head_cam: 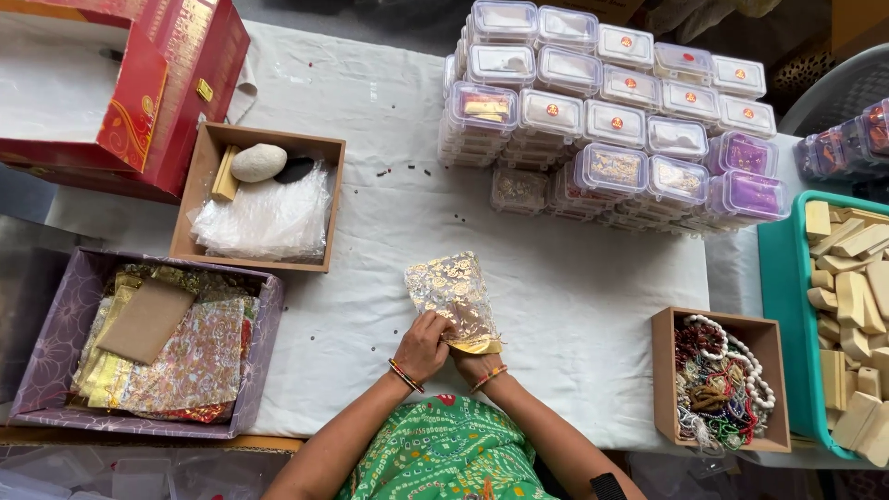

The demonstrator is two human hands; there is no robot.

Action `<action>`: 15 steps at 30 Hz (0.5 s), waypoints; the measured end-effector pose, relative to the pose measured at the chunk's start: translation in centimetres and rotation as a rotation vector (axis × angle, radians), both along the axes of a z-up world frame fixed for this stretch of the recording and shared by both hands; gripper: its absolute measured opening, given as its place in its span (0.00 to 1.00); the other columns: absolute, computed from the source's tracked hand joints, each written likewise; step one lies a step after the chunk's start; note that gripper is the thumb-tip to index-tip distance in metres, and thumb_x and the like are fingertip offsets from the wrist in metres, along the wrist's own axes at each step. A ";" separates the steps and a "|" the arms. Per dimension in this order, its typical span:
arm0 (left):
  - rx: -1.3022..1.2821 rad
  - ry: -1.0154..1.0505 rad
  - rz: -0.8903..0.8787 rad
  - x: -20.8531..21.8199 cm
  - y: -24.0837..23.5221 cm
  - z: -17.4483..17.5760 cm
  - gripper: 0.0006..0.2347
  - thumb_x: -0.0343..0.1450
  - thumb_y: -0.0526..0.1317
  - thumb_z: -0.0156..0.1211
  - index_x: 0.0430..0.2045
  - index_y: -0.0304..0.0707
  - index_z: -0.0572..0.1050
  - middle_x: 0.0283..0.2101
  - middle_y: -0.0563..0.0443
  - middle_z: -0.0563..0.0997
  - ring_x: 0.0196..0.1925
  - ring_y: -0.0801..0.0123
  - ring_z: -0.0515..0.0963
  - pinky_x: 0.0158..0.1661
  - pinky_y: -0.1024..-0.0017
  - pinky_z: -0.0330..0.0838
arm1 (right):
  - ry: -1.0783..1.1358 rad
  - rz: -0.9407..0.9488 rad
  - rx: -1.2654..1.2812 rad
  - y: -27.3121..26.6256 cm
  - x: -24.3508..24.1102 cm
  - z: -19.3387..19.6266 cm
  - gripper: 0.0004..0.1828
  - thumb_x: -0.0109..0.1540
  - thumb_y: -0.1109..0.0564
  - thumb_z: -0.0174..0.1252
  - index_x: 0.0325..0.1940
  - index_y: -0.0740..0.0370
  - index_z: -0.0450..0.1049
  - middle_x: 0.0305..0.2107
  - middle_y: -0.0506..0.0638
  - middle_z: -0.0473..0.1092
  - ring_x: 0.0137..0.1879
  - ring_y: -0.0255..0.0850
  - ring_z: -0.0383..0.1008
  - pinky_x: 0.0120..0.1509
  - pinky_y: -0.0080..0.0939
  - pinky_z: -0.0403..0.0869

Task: The person wraps small jewelry items in decorative paper, places them into clear plastic containers, and stacks the containers on the table. They handle necklaces and other small items, folding the paper neatly before sealing the containers.

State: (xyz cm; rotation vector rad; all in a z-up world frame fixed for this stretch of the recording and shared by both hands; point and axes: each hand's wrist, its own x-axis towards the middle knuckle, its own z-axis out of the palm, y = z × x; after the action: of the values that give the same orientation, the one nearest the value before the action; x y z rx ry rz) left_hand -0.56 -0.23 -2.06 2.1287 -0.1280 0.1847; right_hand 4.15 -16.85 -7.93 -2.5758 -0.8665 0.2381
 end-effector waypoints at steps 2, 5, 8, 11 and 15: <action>-0.012 -0.001 -0.004 -0.2 0.5 0.2 0.09 0.62 0.28 0.56 0.34 0.35 0.74 0.37 0.44 0.73 0.44 0.51 0.76 0.45 0.58 0.73 | -0.074 0.062 -0.037 -3.3 -2.5 0.6 0.30 0.68 0.50 0.54 0.75 0.53 0.59 0.68 0.54 0.60 0.73 0.52 0.59 0.74 0.54 0.60; -0.049 0.067 -0.026 -0.8 0.7 0.2 0.07 0.63 0.29 0.57 0.32 0.35 0.74 0.35 0.45 0.74 0.41 0.54 0.78 0.42 0.60 0.74 | -0.220 0.198 0.023 -6.6 -4.8 1.1 0.28 0.68 0.54 0.60 0.72 0.50 0.64 0.64 0.47 0.65 0.68 0.45 0.66 0.71 0.50 0.67; -0.162 0.154 -0.063 -0.7 0.6 1.1 0.06 0.64 0.30 0.58 0.31 0.36 0.75 0.34 0.47 0.75 0.37 0.61 0.80 0.40 0.65 0.77 | -0.407 0.193 0.218 -4.1 -4.5 6.9 0.28 0.65 0.54 0.67 0.67 0.54 0.66 0.57 0.50 0.67 0.64 0.45 0.68 0.70 0.53 0.64; -0.250 0.149 -0.051 0.1 0.4 2.0 0.06 0.65 0.33 0.60 0.34 0.36 0.76 0.36 0.48 0.77 0.38 0.64 0.82 0.42 0.68 0.78 | -0.543 0.037 0.258 -0.6 -1.5 11.9 0.24 0.57 0.54 0.69 0.56 0.56 0.72 0.49 0.52 0.70 0.62 0.47 0.69 0.73 0.59 0.56; -0.192 -0.259 0.177 1.6 1.9 5.7 0.24 0.63 0.43 0.75 0.50 0.37 0.72 0.50 0.41 0.74 0.52 0.55 0.74 0.52 0.61 0.72 | -0.584 -0.054 0.184 1.7 4.2 16.0 0.09 0.53 0.60 0.70 0.36 0.50 0.78 0.36 0.40 0.74 0.55 0.38 0.73 0.77 0.61 0.48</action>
State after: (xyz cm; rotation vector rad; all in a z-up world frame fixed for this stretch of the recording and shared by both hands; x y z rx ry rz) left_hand 1.00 1.72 3.67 1.9169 -0.0696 0.5555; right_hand 8.32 -15.20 8.08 -2.5124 -0.9504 -0.6118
